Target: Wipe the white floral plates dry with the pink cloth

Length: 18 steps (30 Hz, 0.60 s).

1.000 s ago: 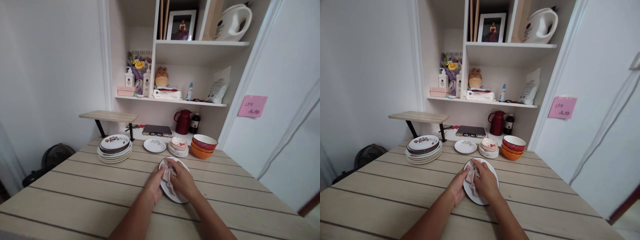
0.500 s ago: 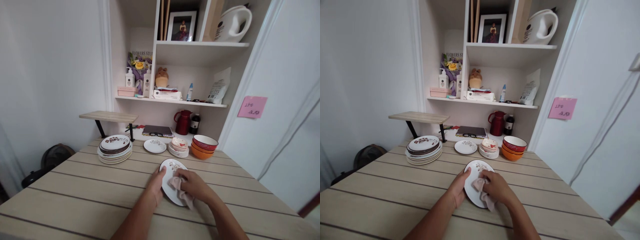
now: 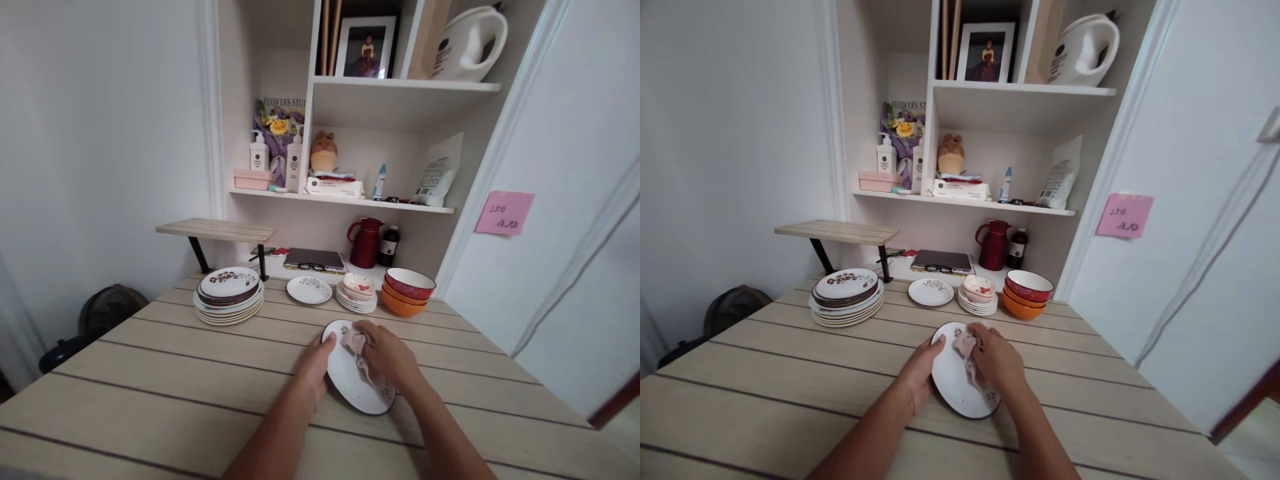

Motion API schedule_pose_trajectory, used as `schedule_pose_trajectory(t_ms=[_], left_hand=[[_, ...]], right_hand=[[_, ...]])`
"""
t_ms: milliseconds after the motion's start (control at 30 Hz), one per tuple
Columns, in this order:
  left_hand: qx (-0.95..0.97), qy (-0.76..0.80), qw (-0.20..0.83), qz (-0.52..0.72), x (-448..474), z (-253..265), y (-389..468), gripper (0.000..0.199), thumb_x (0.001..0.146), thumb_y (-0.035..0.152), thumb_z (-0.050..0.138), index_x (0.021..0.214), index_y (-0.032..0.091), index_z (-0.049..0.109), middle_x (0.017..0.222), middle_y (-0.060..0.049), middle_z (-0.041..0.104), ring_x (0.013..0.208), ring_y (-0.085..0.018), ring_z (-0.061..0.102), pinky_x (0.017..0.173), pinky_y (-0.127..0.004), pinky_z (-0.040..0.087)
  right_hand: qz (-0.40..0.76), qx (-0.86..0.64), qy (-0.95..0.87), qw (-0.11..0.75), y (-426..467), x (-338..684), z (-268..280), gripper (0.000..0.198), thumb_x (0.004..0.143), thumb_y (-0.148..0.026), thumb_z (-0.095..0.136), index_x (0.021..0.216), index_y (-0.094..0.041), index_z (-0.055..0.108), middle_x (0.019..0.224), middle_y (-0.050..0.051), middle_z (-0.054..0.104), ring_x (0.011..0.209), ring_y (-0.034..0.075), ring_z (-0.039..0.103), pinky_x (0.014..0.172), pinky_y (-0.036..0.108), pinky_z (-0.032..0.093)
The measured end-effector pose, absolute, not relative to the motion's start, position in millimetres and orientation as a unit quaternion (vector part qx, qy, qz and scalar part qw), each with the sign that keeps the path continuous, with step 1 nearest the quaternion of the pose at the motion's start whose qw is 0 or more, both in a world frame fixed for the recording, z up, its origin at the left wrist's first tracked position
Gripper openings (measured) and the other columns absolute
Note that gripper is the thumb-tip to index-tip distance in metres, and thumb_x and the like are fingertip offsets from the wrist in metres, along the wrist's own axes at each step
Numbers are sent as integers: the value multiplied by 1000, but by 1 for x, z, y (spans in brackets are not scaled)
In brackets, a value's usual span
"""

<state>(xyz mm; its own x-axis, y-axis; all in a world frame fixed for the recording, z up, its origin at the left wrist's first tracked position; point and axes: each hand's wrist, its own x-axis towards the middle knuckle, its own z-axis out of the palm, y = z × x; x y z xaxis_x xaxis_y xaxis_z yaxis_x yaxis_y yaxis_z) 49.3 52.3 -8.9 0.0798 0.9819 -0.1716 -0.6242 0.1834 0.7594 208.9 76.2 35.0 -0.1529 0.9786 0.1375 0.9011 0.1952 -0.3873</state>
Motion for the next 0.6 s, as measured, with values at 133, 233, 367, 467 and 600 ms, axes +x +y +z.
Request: schedule_pose_trajectory(t_ms=[133, 233, 367, 467, 600], left_hand=[[267, 352, 679, 587, 50, -11, 52, 43, 76, 37, 69, 113, 15, 63, 97, -12, 74, 84, -24, 69, 77, -33, 52], [273, 353, 672, 591, 49, -11, 53, 41, 77, 38, 68, 110, 14, 64, 98, -13, 73, 86, -24, 69, 78, -33, 52], [276, 355, 670, 590, 49, -11, 55, 43, 81, 43, 62, 113, 14, 63, 100, -14, 73, 85, -24, 69, 78, -34, 52], [278, 365, 667, 587, 48, -9, 55, 44, 82, 42, 60, 117, 15, 61, 100, -14, 73, 82, -25, 69, 76, -36, 52], [289, 379, 668, 572, 49, -7, 52, 45, 80, 41, 63, 116, 14, 62, 98, -15, 73, 82, -25, 69, 74, -34, 52]], right_hand=[[209, -534, -809, 129, 60, 214, 44, 13, 76, -29, 56, 83, -23, 65, 76, 1, 67, 70, 18, 58, 60, 26, 36], [265, -429, -840, 200, 53, 197, 43, 22, 72, -20, 54, 89, -24, 66, 87, 0, 69, 81, 18, 60, 71, 25, 42], [195, -437, -830, 288, 61, 174, 31, 45, 74, -16, 49, 116, -26, 62, 108, 4, 66, 100, 21, 58, 87, 30, 41], [145, -515, -798, 278, 73, 177, 22, 58, 78, -17, 48, 134, -30, 48, 115, 6, 60, 99, 21, 58, 85, 30, 41], [114, -598, -756, 242, 81, 194, 24, 54, 83, -20, 44, 136, -31, 46, 115, 8, 58, 91, 20, 61, 74, 29, 40]])
